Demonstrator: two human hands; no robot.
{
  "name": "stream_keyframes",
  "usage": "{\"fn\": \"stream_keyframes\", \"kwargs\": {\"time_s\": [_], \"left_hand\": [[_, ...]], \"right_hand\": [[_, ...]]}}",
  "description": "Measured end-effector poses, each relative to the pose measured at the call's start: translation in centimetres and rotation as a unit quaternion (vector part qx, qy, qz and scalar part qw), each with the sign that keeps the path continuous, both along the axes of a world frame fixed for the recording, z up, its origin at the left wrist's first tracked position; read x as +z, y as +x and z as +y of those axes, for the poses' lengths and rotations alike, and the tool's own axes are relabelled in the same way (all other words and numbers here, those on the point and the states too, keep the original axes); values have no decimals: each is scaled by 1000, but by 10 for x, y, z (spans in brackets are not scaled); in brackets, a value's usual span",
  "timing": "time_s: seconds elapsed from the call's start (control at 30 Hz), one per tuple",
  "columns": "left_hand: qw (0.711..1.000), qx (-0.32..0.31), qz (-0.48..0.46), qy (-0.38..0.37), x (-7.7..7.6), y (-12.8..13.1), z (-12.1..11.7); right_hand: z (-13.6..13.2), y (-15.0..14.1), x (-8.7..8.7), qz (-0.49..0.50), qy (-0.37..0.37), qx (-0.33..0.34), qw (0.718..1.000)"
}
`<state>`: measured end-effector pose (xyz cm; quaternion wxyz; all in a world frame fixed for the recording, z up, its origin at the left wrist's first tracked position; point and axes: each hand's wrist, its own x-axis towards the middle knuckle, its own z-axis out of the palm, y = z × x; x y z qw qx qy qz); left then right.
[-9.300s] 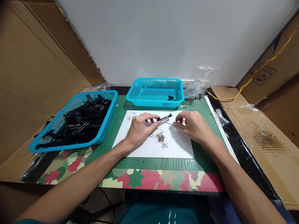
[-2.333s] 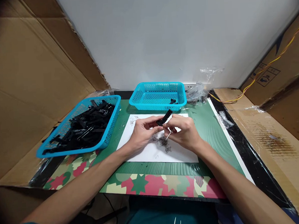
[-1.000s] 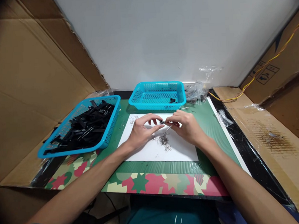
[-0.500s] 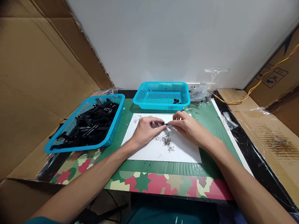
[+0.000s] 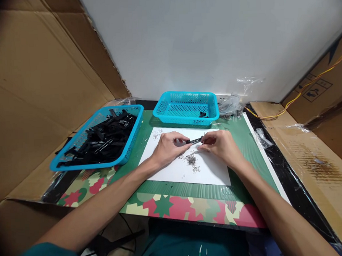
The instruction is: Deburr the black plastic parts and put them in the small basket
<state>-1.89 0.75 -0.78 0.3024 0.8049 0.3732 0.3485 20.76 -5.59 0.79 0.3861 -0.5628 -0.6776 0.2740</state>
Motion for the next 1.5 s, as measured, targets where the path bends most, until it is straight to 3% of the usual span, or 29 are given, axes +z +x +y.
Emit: {"fn": "stream_keyframes", "kwargs": {"time_s": [0.5, 0.87, 1.03, 1.17, 1.37, 1.5], "left_hand": [[1000, -4, 4, 4, 0, -1, 0], [999, -19, 12, 30, -2, 0, 1], [1000, -11, 12, 21, 2, 1, -1], [1000, -8, 12, 21, 2, 1, -2], [998, -31, 16, 55, -1, 1, -1], [995, -41, 28, 89, -3, 1, 0]], "right_hand": [[-4, 12, 3, 16, -47, 89, 995], [-8, 11, -6, -59, 12, -9, 998], [-10, 16, -1, -102, -13, -20, 994], [-12, 19, 5, -95, -54, 12, 994], [4, 3, 15, 5, -27, 19, 999], [24, -12, 18, -25, -41, 54, 997]]}}
